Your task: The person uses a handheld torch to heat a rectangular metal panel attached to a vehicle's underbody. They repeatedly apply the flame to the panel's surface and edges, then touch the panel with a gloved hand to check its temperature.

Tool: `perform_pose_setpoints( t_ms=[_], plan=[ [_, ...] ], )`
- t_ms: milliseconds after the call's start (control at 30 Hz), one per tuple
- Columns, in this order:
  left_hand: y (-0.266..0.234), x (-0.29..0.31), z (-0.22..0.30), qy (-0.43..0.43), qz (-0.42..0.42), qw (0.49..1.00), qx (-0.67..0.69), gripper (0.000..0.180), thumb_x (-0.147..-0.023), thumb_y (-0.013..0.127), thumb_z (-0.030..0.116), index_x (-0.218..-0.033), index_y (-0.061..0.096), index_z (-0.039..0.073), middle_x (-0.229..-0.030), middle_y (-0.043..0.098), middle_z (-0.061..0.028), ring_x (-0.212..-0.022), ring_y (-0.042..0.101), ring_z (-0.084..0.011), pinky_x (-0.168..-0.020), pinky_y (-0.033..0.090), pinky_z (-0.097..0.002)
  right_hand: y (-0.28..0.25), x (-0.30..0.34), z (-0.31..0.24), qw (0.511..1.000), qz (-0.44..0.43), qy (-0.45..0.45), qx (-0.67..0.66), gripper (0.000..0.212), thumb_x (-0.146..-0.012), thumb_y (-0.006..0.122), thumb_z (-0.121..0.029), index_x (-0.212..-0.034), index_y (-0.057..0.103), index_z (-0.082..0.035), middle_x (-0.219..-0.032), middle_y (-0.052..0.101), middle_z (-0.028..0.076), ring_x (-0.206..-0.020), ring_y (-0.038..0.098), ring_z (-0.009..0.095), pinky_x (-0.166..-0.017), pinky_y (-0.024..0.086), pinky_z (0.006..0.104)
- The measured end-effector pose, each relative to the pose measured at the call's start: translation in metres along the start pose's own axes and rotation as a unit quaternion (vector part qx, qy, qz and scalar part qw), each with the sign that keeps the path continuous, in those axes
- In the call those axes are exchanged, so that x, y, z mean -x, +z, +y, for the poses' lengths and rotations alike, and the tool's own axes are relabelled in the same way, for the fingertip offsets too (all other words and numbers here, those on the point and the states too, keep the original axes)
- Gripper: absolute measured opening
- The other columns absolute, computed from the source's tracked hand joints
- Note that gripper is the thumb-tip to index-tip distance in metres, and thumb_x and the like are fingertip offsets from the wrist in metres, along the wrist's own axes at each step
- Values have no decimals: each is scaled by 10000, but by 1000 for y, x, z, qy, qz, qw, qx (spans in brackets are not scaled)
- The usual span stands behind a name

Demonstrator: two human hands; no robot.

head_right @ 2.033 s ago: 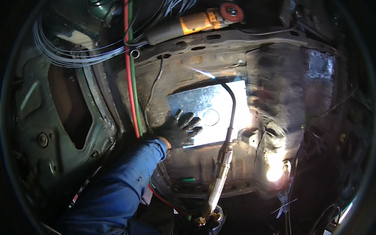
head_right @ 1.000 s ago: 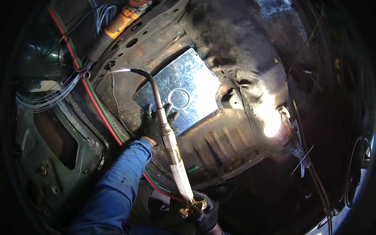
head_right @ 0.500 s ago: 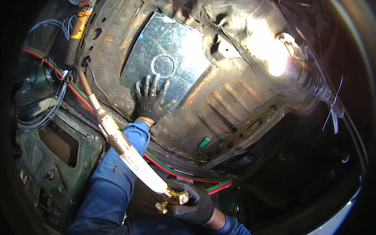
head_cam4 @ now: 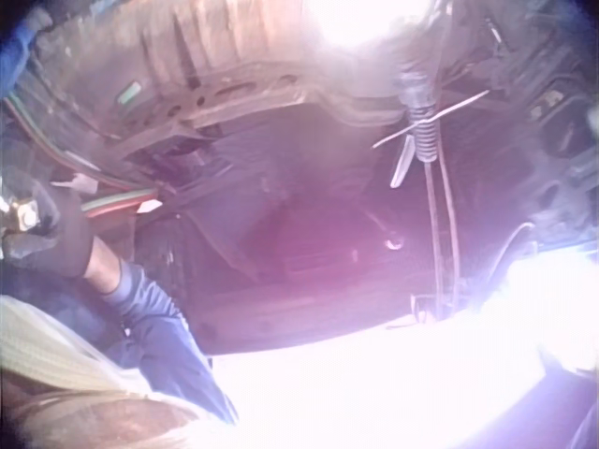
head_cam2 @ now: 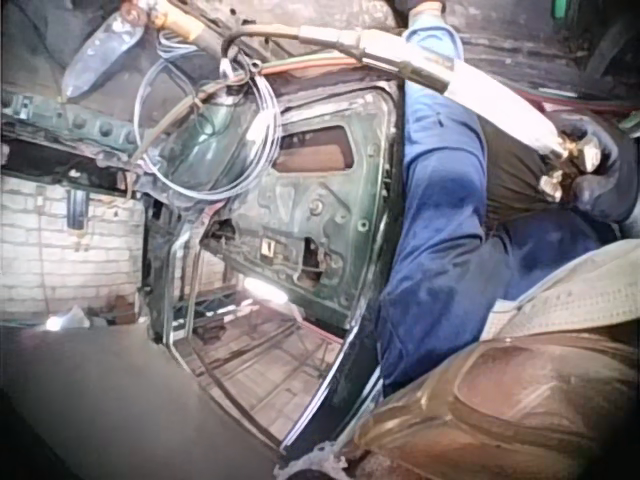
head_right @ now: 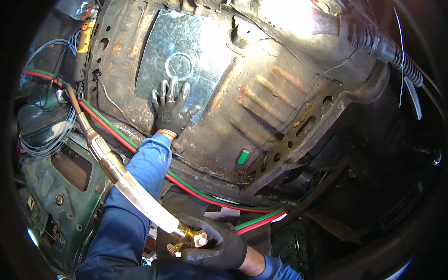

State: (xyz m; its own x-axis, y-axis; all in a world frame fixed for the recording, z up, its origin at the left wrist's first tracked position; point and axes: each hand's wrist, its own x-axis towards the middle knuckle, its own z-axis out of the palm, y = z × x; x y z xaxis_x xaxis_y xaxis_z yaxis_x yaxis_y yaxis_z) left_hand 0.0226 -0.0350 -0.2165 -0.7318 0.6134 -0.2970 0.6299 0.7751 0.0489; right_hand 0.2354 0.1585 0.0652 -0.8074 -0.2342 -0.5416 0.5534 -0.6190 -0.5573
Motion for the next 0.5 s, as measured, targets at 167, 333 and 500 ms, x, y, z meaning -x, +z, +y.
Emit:
perform_pose_setpoints(
  t_ms=[167,333,500],
  plan=[
    [6,0,3,-3,5,1000,19,793,-957,511,724,-1634,361,341,-1744,163,-146,-1596,102,-448,-1227,29,-728,-1,4,0,1000,-18,-4,-13,852,-817,910,-405,-1440,554,56,-1380,653,173,-1268,615,271,-1098,453,440],
    [5,1,1,-5,7,1000,10,786,-956,515,721,-1630,369,345,-1748,151,-142,-1595,101,-448,-1229,22,-724,1,9,1,997,-42,24,-54,854,-823,910,-387,-1448,538,62,-1388,656,170,-1236,643,254,-1085,467,422],
    [11,2,0,-1,19,1000,22,787,-951,529,715,-1629,372,346,-1747,165,-138,-1599,99,-435,-1241,28,-703,-1,3,4,996,-70,-28,-52,856,-830,907,-363,-1464,518,60,-1372,666,171,-1211,661,254,-1083,471,415]
  ],
)
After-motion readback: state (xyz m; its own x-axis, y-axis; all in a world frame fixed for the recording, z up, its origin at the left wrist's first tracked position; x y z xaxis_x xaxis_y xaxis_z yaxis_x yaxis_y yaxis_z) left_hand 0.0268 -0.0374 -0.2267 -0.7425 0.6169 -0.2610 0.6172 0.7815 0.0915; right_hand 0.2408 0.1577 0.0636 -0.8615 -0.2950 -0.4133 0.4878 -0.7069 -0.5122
